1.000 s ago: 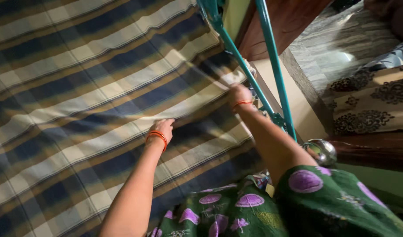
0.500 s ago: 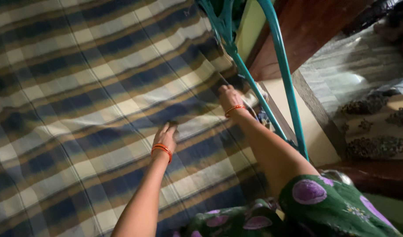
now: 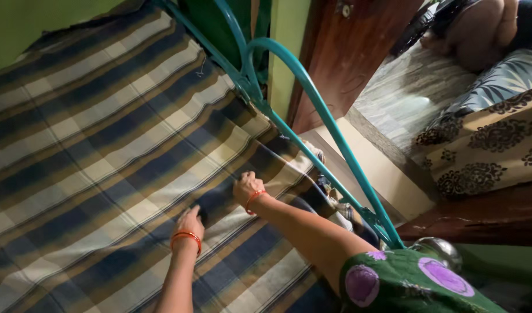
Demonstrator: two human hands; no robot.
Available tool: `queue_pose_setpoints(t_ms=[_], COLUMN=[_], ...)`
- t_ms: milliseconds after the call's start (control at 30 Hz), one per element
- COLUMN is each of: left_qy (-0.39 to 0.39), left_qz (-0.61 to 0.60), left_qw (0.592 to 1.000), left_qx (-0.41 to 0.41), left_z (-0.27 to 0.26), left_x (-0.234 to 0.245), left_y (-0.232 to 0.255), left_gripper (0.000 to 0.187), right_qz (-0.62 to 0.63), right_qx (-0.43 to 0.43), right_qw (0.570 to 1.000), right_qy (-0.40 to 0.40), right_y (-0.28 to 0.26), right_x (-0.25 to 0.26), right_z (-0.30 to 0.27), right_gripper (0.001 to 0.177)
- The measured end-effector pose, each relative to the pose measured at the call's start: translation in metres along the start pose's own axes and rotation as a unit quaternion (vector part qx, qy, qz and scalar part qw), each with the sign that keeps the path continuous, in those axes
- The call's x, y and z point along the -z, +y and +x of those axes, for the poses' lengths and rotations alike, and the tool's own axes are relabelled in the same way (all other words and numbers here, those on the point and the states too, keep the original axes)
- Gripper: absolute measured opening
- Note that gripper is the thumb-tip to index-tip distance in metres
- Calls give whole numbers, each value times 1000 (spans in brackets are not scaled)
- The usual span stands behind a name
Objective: The person makes a bed by spreading out a plaid bedsheet over a floral mattress and then tucking the edges of the sheet under the mattress along the sides of the bed frame.
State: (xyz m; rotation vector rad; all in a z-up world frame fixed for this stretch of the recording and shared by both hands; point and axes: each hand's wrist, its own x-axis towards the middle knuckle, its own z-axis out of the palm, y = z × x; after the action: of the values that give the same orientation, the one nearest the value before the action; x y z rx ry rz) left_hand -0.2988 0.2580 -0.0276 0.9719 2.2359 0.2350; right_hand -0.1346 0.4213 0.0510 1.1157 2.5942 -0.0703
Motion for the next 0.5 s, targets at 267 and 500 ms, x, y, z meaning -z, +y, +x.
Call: queue_pose_setpoints(t_ms=[267, 500], left_qy=[-65, 73], left_qz=[132, 2], left_qw=[989, 994], left_qx=[-28, -78], left_z=[11, 24], left_x=[-7, -3], left_y=[18, -16], left_gripper=[80, 65], right_qz=[-16, 111], right_qx=[40, 147], right_qw=[996, 976], right_qy=[80, 120], right_y=[2, -44], right_x=[8, -3], right_z=[-10, -7], right_gripper=[34, 37])
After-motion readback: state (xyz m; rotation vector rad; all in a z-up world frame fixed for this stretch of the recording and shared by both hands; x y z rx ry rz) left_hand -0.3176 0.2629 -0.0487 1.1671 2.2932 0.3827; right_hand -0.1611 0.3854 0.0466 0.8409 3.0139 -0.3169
